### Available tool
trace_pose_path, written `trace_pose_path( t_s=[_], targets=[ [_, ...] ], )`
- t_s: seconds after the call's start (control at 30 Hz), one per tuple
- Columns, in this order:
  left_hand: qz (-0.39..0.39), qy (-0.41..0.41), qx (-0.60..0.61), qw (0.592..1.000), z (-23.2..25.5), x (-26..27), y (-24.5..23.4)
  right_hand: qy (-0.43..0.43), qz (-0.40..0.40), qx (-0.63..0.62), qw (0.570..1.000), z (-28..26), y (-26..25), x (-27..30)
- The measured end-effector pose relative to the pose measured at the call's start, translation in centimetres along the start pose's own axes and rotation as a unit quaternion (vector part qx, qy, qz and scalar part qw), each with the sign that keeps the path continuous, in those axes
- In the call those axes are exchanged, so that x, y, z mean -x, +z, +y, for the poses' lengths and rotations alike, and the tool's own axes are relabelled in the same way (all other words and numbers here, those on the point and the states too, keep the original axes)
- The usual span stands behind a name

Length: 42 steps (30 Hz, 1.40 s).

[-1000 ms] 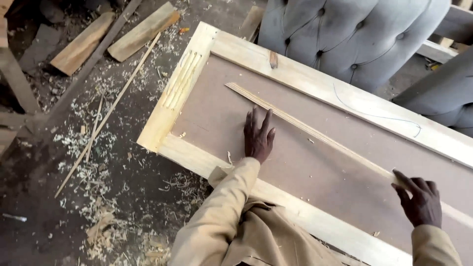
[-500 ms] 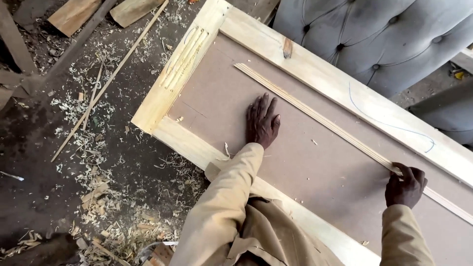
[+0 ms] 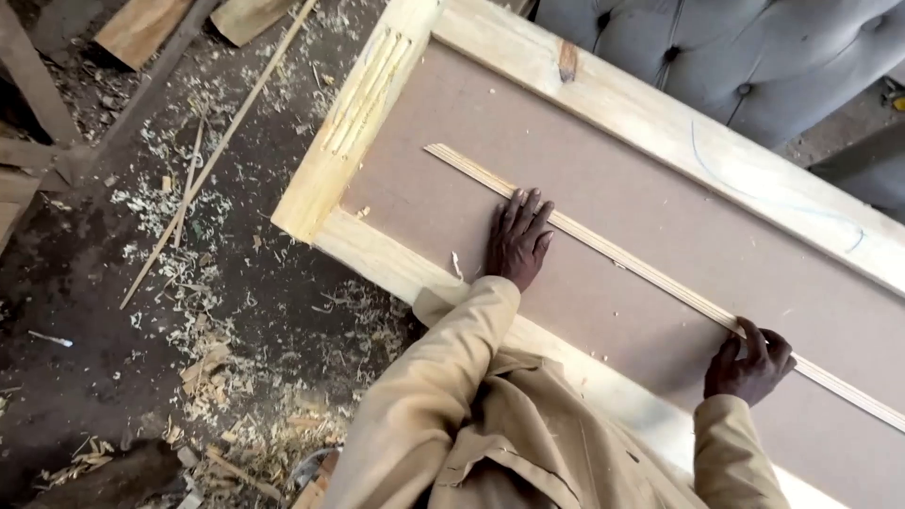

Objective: Measuring, marking, and sawing wooden strips to length in a workshop environment.

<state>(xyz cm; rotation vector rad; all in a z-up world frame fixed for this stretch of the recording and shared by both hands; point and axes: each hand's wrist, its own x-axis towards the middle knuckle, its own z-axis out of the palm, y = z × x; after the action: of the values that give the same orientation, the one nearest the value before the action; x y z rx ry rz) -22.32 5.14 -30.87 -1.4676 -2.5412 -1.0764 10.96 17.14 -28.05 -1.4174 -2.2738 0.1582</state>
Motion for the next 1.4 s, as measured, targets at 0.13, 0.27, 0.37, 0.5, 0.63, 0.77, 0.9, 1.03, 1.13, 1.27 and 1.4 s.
trace_pose_path(
  t_s=[0.13, 0.27, 0.37, 0.5, 0.63, 0.77, 0.9, 1.03, 1.13, 1.27, 1.4],
  targets=[
    [-0.101, -0.021, -0.043, 0.994, 0.0, 2.8, -2.1, 0.002, 0.019, 0.016, 1.000, -3.1, -1.3, 2.6],
    [-0.150, -0.023, -0.092, 0.984, 0.0, 5.2, -4.1, 0.002, 0.014, 0.029, 0.999, -4.4, -1.8, 4.9],
    [-0.129, -0.059, -0.079, 0.987, -0.2, 6.2, -5.7, 0.027, 0.005, 0.041, 0.999, -5.1, -1.8, 5.8],
    [-0.135, -0.046, -0.087, 0.986, -0.9, 6.8, -6.3, 0.007, -0.003, 0.038, 0.999, -5.2, -1.9, 6.4],
    [-0.163, -0.048, -0.151, 0.974, -1.0, 6.4, -6.4, 0.033, -0.009, 0.037, 0.999, -5.4, -1.6, 7.0],
    [-0.168, -0.056, -0.155, 0.972, -1.2, 6.7, -6.0, 0.040, 0.000, 0.047, 0.998, -5.5, -1.5, 7.7],
    [-0.140, -0.054, -0.139, 0.979, -1.4, 6.9, -5.8, 0.041, -0.003, 0.053, 0.998, -5.1, -1.3, 8.1],
    [-0.102, -0.045, -0.092, 0.989, -1.6, 7.2, -5.6, 0.028, 0.000, 0.053, 0.998, -4.2, -1.0, 8.7],
    [-0.101, -0.039, -0.092, 0.990, -1.6, 7.3, -5.4, 0.031, -0.002, 0.045, 0.998, -4.0, -1.1, 8.9],
    [-0.113, -0.029, -0.111, 0.987, -1.8, 7.4, -5.3, 0.049, -0.016, 0.057, 0.997, -4.6, -1.2, 8.8],
    [-0.095, -0.025, -0.083, 0.992, -1.8, 7.3, -5.6, 0.062, -0.015, 0.070, 0.996, -3.4, -0.5, 9.3]
  ],
)
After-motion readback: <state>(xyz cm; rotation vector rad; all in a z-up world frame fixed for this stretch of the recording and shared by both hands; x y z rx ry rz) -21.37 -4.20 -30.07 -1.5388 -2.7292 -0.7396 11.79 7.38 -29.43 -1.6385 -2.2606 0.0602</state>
